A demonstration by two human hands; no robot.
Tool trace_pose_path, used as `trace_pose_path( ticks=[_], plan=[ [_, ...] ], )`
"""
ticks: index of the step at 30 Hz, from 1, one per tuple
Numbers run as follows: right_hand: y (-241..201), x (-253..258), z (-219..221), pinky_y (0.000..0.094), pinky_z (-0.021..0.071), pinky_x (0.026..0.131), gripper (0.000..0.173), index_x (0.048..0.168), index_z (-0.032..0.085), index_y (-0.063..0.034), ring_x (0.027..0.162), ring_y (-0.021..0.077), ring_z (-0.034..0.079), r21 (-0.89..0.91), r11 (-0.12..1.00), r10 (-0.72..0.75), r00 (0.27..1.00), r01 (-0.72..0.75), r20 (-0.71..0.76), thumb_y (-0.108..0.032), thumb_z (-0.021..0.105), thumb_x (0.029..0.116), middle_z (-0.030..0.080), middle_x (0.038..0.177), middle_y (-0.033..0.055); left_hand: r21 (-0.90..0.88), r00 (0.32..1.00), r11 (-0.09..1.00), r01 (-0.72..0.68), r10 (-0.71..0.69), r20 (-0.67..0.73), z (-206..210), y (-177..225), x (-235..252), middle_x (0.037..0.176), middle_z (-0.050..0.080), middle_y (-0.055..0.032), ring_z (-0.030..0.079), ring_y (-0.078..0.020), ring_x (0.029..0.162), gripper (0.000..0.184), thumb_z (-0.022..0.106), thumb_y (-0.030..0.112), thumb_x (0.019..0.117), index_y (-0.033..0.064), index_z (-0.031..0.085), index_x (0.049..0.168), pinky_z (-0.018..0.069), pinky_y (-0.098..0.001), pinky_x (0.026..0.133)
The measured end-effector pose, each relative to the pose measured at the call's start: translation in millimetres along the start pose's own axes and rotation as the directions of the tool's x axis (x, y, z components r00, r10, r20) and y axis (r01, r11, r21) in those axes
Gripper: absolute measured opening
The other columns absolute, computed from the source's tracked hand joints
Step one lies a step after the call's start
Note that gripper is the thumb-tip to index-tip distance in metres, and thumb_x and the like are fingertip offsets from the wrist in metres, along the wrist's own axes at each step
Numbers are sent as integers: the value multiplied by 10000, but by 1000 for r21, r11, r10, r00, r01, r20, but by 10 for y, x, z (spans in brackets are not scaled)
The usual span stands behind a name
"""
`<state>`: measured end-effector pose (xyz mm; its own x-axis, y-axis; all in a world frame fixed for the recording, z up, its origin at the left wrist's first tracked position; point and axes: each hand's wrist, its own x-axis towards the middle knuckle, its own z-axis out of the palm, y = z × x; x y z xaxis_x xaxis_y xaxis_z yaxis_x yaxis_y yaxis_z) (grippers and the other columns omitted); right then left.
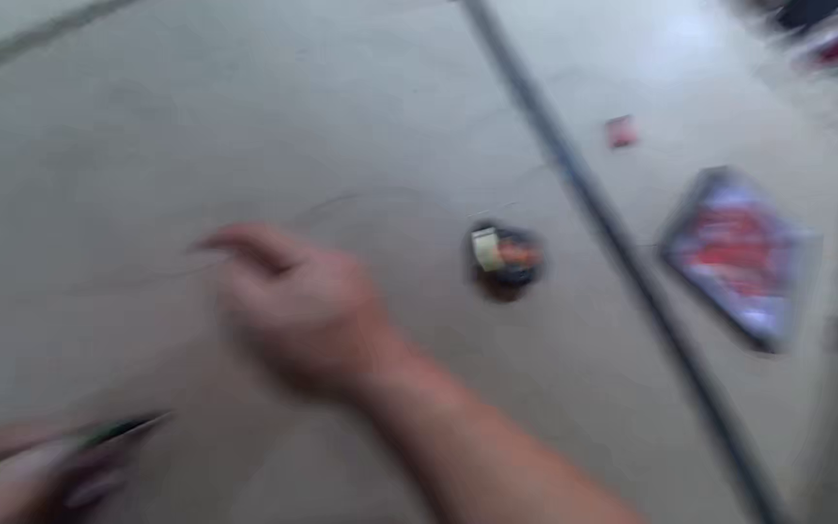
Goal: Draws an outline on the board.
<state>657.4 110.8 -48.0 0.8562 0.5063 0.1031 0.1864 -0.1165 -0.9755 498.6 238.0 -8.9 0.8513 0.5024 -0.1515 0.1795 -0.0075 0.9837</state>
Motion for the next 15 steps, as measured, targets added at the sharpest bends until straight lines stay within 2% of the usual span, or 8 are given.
trace_pose_path(
  ticks=[1, 2, 4, 6, 8, 13, 15],
  plan=[
    [-51, 32, -52, 299, 583, 626, 241, 1220, 724, -109, 721, 81, 680, 34, 999, 7, 999, -9, 50, -160, 569, 1043, 742, 905, 13, 72, 998, 995, -69, 68, 13, -261, -201, 11, 751, 719, 78, 655, -21, 617, 20, 724, 174, 890, 185, 711, 879, 553, -180, 565],
    [-28, 63, -37, 274, 588, 608, 228, 1204, 723, -107, 696, 67, 675, 60, 998, -12, 998, 9, 57, -172, 567, 1051, 733, 878, -5, 126, 991, 983, -136, 133, 28, -457, -311, 35, 721, 707, 61, 644, -41, 564, 102, 788, 239, 844, 212, 690, 857, 546, -197, 503],
    [44, 103, 18, 255, 594, 602, 196, 1143, 725, -99, 680, 65, 668, 68, 996, -54, 998, 53, 15, -185, 573, 1054, 710, 835, -28, 142, 955, 968, -204, 165, 247, -741, -399, 133, 787, 721, -18, 660, -117, 573, 141, 802, 247, 867, 164, 703, 923, 581, -267, 497],
    [69, 109, 31, 259, 599, 597, 178, 1109, 720, -92, 674, 71, 670, 67, 995, -79, 997, 80, -22, -181, 578, 1047, 700, 816, -33, 147, 901, 970, -195, 117, 419, -790, -351, 230, 798, 709, -45, 650, -125, 584, 118, 772, 196, 869, 116, 694, 908, 569, -264, 494],
    [66, 97, 49, 248, 601, 587, 158, 1087, 710, -90, 664, 67, 672, 66, 993, -91, 995, 93, -35, -173, 582, 1045, 693, 802, -41, 161, 846, 959, -232, 118, 520, -767, -320, 283, 780, 690, -29, 625, -105, 598, 79, 727, 157, 857, 107, 666, 859, 523, -241, 496],
    [71, 109, 91, 220, 592, 560, 134, 1052, 706, -91, 644, 57, 670, 90, 990, -102, 994, 106, -47, -155, 589, 1040, 691, 781, -51, 134, 747, 943, -306, 150, 647, -599, -288, 271, 731, 663, -1, 626, -90, 615, 59, 695, 81, 817, 98, 639, 808, 521, -239, 508],
    [82, 116, 96, 218, 592, 564, 133, 1038, 709, -95, 647, 53, 671, 94, 989, -111, 993, 115, -47, -155, 590, 1037, 692, 781, -54, 126, 729, 940, -317, 157, 666, -559, -292, 275, 730, 662, 0, 619, -82, 613, 63, 696, 65, 816, 93, 640, 805, 513, -231, 502]
  ],
)
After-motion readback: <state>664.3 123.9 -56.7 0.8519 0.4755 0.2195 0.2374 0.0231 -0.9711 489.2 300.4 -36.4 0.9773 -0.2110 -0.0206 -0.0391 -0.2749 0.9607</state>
